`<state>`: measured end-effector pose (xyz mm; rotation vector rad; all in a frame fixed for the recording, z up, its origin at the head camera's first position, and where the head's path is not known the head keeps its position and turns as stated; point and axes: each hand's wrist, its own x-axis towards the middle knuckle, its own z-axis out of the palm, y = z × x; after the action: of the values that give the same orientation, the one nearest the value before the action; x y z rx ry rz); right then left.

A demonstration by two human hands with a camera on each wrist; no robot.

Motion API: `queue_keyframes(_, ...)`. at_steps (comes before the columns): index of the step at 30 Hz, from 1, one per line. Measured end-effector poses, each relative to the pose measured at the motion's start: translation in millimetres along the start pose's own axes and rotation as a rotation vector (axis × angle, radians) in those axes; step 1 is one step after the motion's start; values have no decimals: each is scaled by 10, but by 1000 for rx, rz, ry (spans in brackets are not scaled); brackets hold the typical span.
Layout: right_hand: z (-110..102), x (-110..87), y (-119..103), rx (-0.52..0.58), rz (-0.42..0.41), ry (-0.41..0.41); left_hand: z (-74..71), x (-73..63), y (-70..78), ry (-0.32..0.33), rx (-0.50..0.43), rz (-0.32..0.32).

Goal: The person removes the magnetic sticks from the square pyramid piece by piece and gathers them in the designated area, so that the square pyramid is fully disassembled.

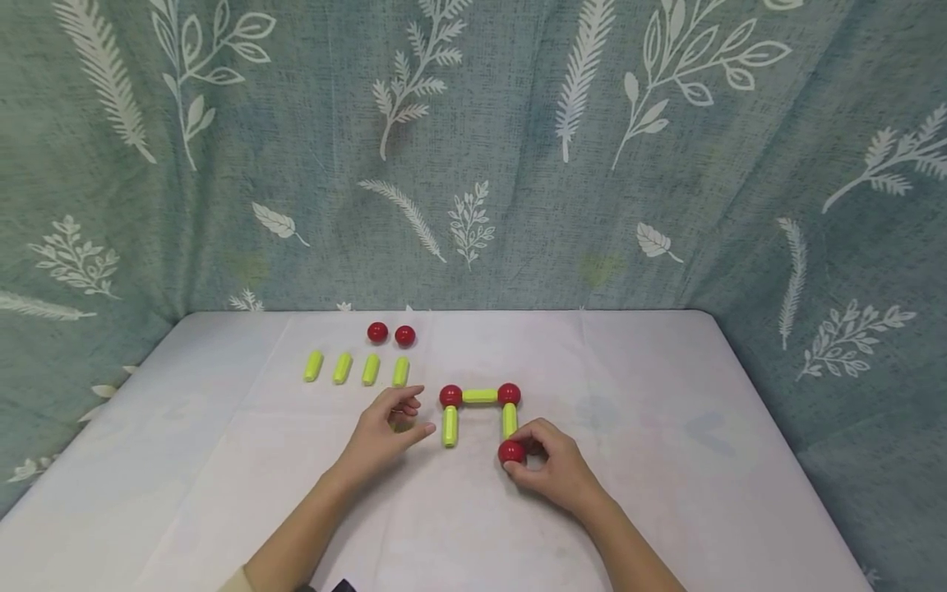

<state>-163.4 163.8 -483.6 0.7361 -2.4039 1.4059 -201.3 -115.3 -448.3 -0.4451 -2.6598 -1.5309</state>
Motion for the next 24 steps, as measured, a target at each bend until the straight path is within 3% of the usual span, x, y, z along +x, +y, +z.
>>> queue_keyframes(5, 4, 13, -30, -22, 12, 6, 215, 2, 47, -66, -15, -100)
queue_keyframes(9, -20, 44, -187, -30, 21, 10, 346, 42, 66, -99, 23, -179)
queue_keyframes(15, -77, 79, -391, -38, 32, 8, 487, 131, 76, 24, 118, -174)
queue_keyframes(24, 11, -2, -24, -11, 42, 5, 507, 210, 62, 173, 75, -179)
